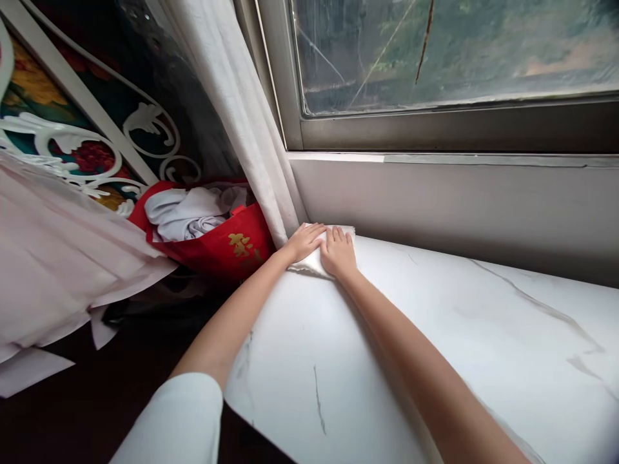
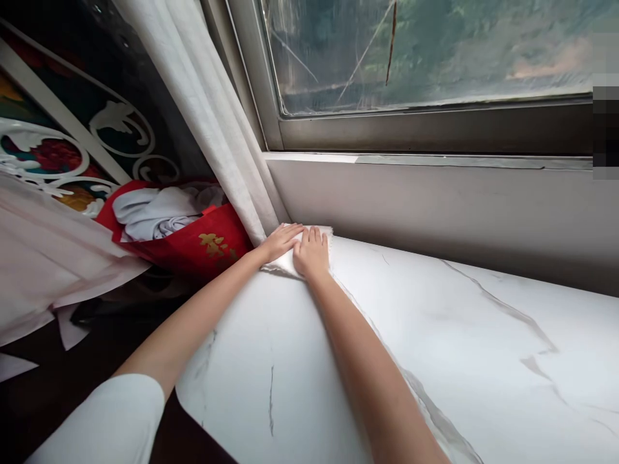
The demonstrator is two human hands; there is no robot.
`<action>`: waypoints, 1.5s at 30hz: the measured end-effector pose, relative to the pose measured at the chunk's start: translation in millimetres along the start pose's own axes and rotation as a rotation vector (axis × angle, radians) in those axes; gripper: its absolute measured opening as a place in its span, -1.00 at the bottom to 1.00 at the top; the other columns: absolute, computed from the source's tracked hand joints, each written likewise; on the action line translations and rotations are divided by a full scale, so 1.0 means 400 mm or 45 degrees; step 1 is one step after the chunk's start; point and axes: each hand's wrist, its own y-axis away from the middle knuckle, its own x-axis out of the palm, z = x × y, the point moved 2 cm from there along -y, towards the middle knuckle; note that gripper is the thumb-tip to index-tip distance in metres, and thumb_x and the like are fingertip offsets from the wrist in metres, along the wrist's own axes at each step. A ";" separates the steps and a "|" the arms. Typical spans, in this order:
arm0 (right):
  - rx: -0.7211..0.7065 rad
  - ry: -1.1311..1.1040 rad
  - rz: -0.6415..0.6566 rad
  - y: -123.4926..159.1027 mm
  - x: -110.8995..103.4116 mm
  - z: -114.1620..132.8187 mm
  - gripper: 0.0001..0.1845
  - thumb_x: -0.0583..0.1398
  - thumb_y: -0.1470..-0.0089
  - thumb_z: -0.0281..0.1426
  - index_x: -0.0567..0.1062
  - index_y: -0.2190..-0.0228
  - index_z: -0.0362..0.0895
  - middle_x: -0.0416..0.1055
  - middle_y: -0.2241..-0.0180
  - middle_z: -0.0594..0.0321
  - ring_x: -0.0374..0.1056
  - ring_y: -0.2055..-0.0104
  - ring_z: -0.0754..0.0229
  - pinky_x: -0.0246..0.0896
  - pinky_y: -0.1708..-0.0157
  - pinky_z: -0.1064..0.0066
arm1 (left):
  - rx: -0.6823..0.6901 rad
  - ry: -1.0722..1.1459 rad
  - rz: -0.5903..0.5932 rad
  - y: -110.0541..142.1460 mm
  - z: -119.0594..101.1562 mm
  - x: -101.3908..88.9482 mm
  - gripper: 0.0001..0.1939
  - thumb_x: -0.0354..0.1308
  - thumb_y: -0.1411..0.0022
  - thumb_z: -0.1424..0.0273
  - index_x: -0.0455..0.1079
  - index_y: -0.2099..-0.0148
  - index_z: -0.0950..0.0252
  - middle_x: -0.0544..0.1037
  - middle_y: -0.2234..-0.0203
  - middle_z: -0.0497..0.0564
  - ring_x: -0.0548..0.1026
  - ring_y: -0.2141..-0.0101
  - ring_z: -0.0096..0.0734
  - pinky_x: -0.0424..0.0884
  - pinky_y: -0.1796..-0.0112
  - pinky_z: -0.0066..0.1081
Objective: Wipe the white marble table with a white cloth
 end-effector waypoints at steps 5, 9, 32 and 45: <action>0.027 0.032 -0.059 -0.023 -0.004 -0.027 -0.43 -0.14 -0.20 -0.39 0.13 -0.17 -0.41 0.04 -0.23 -0.08 -0.14 -0.28 0.06 -0.39 -0.22 0.19 | 0.007 -0.045 0.008 -0.040 -0.010 0.009 -0.52 -0.20 -0.33 0.37 0.08 -0.26 0.34 0.17 -0.22 0.07 0.06 -0.22 -0.31 -0.15 -0.19 -0.20; -0.009 0.062 -0.042 -0.002 -0.007 -0.013 -0.44 -0.14 -0.20 -0.39 0.13 -0.18 -0.40 0.03 -0.23 -0.09 -0.14 -0.29 0.06 -0.39 -0.21 0.18 | -0.033 -0.052 -0.025 -0.002 -0.025 0.007 -0.52 -0.22 -0.34 0.38 0.06 -0.26 0.36 0.12 -0.24 0.10 0.02 -0.23 -0.33 -0.17 -0.19 -0.19; -0.126 -0.801 0.847 0.634 -0.217 0.032 -0.09 0.07 -0.03 -0.38 -0.34 -0.26 -0.23 -0.61 -0.29 0.16 -0.76 -0.28 0.08 -0.70 -0.22 -0.05 | 0.183 -0.037 0.048 0.579 -0.457 -0.069 -0.41 -0.21 -0.35 0.45 -0.30 -0.36 0.28 -0.07 -0.29 0.06 -0.10 -0.26 -0.24 -0.17 -0.21 -0.06; 0.077 0.105 -0.019 0.165 -0.165 -0.271 -0.42 -0.16 -0.21 -0.39 0.08 -0.20 -0.40 -0.03 -0.26 -0.05 -0.19 -0.30 0.08 -0.40 -0.24 0.19 | 0.050 -0.074 -0.025 -0.065 -0.384 0.055 -0.52 -0.22 -0.33 0.40 0.06 -0.27 0.34 0.11 -0.24 0.09 0.03 -0.23 -0.34 -0.19 -0.21 -0.17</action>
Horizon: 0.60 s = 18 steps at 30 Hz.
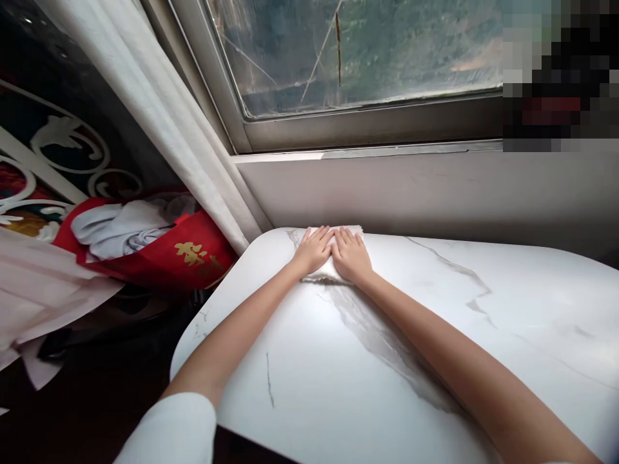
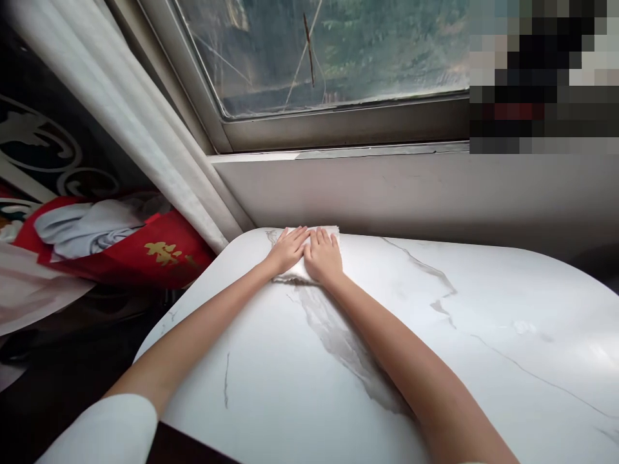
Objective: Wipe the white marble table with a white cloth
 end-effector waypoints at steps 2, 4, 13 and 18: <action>0.038 0.066 -0.060 -0.038 -0.004 -0.049 -0.44 -0.15 -0.20 -0.41 0.13 -0.18 -0.40 0.04 -0.24 -0.05 -0.12 -0.28 0.07 -0.33 -0.22 0.20 | 0.031 0.016 -0.026 -0.072 -0.013 0.011 -0.53 -0.21 -0.33 0.40 0.09 -0.25 0.31 0.15 -0.22 0.07 0.06 -0.22 -0.33 -0.17 -0.20 -0.16; 0.071 0.104 -0.105 -0.057 -0.008 -0.081 -0.46 -0.13 -0.18 -0.43 0.18 -0.15 -0.39 0.10 -0.21 -0.05 -0.06 -0.26 0.06 -0.27 -0.21 0.20 | 0.057 0.031 -0.048 -0.116 -0.025 0.017 -0.55 -0.20 -0.33 0.41 0.13 -0.23 0.29 0.22 -0.19 0.05 0.12 -0.19 -0.32 -0.13 -0.19 -0.15; 0.056 0.152 -0.143 -0.017 -0.018 -0.078 -0.46 -0.12 -0.20 -0.41 0.17 -0.16 -0.39 0.09 -0.21 -0.06 -0.07 -0.26 0.03 -0.27 -0.21 0.15 | 0.013 0.024 -0.031 -0.085 -0.054 0.013 -0.54 -0.22 -0.34 0.41 0.09 -0.25 0.31 0.14 -0.23 0.06 0.05 -0.22 -0.37 -0.16 -0.20 -0.18; 0.009 0.190 -0.087 0.100 -0.044 -0.057 -0.44 -0.13 -0.23 -0.38 0.12 -0.19 -0.38 0.02 -0.24 -0.09 -0.12 -0.28 -0.01 -0.27 -0.22 0.14 | 0.020 0.030 -0.053 0.022 -0.121 0.003 -0.53 -0.23 -0.35 0.40 0.07 -0.27 0.33 0.11 -0.24 0.07 0.02 -0.23 -0.34 -0.16 -0.21 -0.16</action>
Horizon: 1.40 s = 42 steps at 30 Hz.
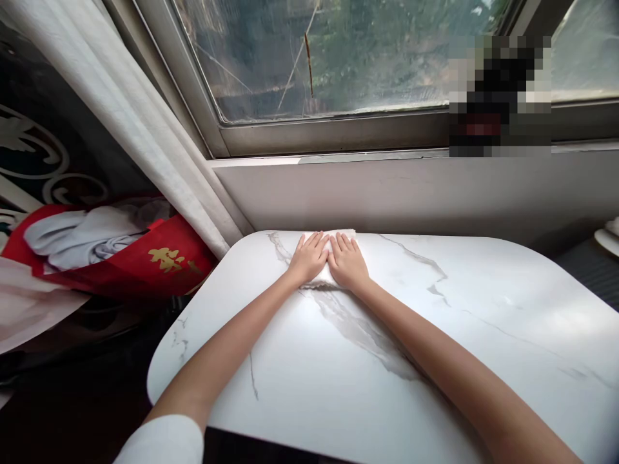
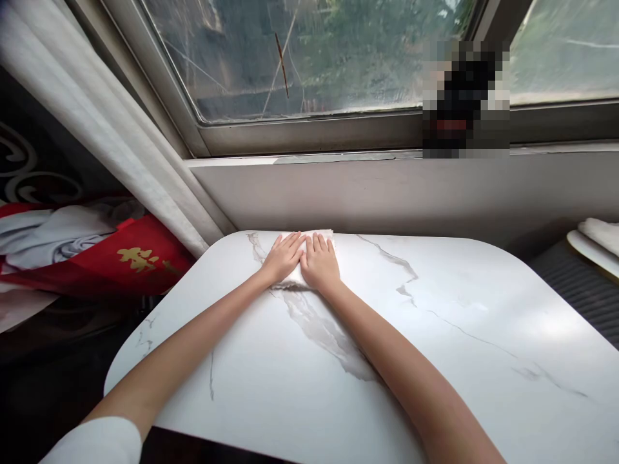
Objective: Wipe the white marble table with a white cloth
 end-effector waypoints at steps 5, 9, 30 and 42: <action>-0.122 0.048 0.049 0.201 -0.063 0.028 -0.44 -0.17 -0.24 -0.37 0.08 -0.21 -0.36 -0.03 -0.25 -0.05 -0.18 -0.30 0.00 -0.22 -0.23 0.10 | 0.004 0.025 -0.059 0.193 -0.116 -0.028 -0.52 -0.25 -0.35 0.41 0.05 -0.27 0.38 0.11 -0.24 0.09 0.00 -0.24 -0.31 -0.18 -0.22 -0.11; -0.274 0.142 0.032 0.391 -0.122 0.049 -0.43 -0.13 -0.22 -0.40 0.03 -0.22 -0.34 -0.07 -0.27 -0.02 -0.22 -0.31 -0.02 -0.17 -0.23 0.06 | 0.125 0.061 -0.047 0.354 -0.222 -0.056 -0.49 -0.25 -0.35 0.41 -0.04 -0.31 0.39 0.01 -0.27 0.10 -0.11 -0.26 -0.25 -0.24 -0.22 -0.06; 0.120 0.139 0.077 0.211 -0.114 -0.203 -0.43 -0.15 -0.19 -0.39 0.13 -0.19 -0.30 0.01 -0.25 0.03 -0.12 -0.29 0.07 -0.22 -0.22 0.12 | 0.191 0.239 0.033 0.028 -0.301 0.025 -0.51 -0.28 -0.34 0.41 0.02 -0.28 0.37 0.09 -0.24 0.07 -0.01 -0.24 -0.34 -0.21 -0.23 -0.12; 0.143 0.146 -0.053 0.005 -0.085 -0.335 -0.48 -0.13 -0.17 -0.45 0.24 -0.12 -0.31 0.18 -0.18 0.03 0.03 -0.22 0.08 -0.17 -0.17 0.18 | 0.129 0.155 -0.080 -0.226 -0.280 0.082 -0.56 -0.26 -0.33 0.46 0.15 -0.21 0.36 0.20 -0.20 0.10 0.10 -0.20 -0.31 -0.14 -0.20 -0.13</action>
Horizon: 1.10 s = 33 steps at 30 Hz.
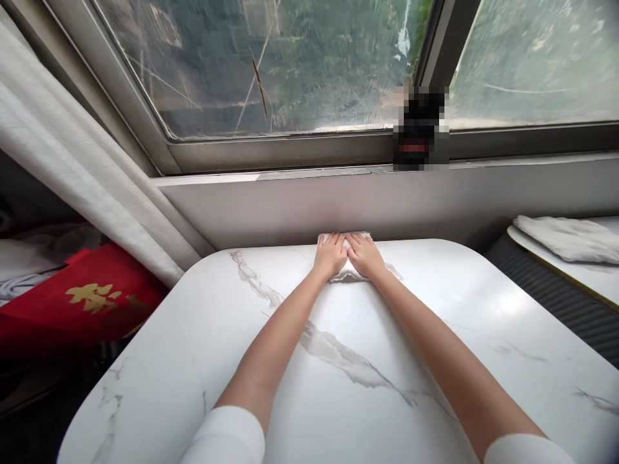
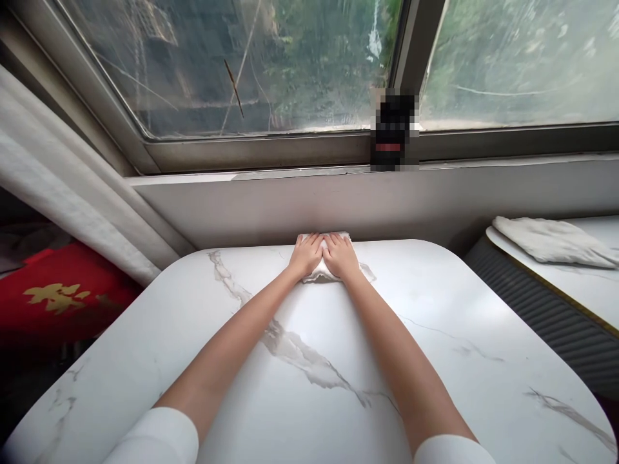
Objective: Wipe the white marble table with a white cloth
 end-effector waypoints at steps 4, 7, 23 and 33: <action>0.007 0.025 0.010 0.023 -0.008 0.008 -0.48 -0.14 -0.18 -0.45 0.21 -0.14 -0.30 0.14 -0.20 0.02 0.00 -0.24 0.09 -0.19 -0.18 0.18 | -0.040 0.003 0.011 0.021 -0.011 -0.004 -0.55 -0.25 -0.34 0.44 0.13 -0.23 0.36 0.17 -0.21 0.10 0.07 -0.22 -0.32 -0.17 -0.20 -0.14; -0.010 0.054 0.065 0.060 -0.020 0.014 -0.47 -0.15 -0.19 -0.46 0.18 -0.16 -0.30 0.08 -0.22 0.01 -0.05 -0.26 0.11 -0.20 -0.19 0.19 | -0.078 0.017 0.006 0.059 -0.036 -0.014 -0.53 -0.25 -0.34 0.42 0.11 -0.24 0.39 0.14 -0.22 0.12 0.04 -0.23 -0.30 -0.18 -0.21 -0.14; -0.203 0.093 -0.053 0.695 -0.227 0.066 -0.26 -0.09 -0.15 -0.34 -0.32 -0.28 -0.08 -0.07 -0.28 0.20 -0.09 -0.28 0.06 0.00 -0.16 0.07 | 0.340 0.630 0.585 0.557 -0.339 -0.167 -0.38 -0.28 -0.37 0.25 -0.36 -0.36 0.39 -0.39 -0.30 0.10 -0.45 -0.25 -0.20 -0.40 -0.21 0.00; 0.006 0.091 0.011 0.558 -0.163 -0.056 -0.41 -0.19 -0.21 -0.32 -0.07 -0.26 0.01 0.06 -0.24 0.25 -0.04 -0.27 0.11 -0.02 -0.17 0.06 | 0.243 0.526 0.437 0.388 -0.347 -0.080 -0.41 -0.32 -0.35 0.30 -0.20 -0.34 0.49 -0.19 -0.30 0.14 -0.29 -0.28 -0.27 -0.39 -0.22 -0.08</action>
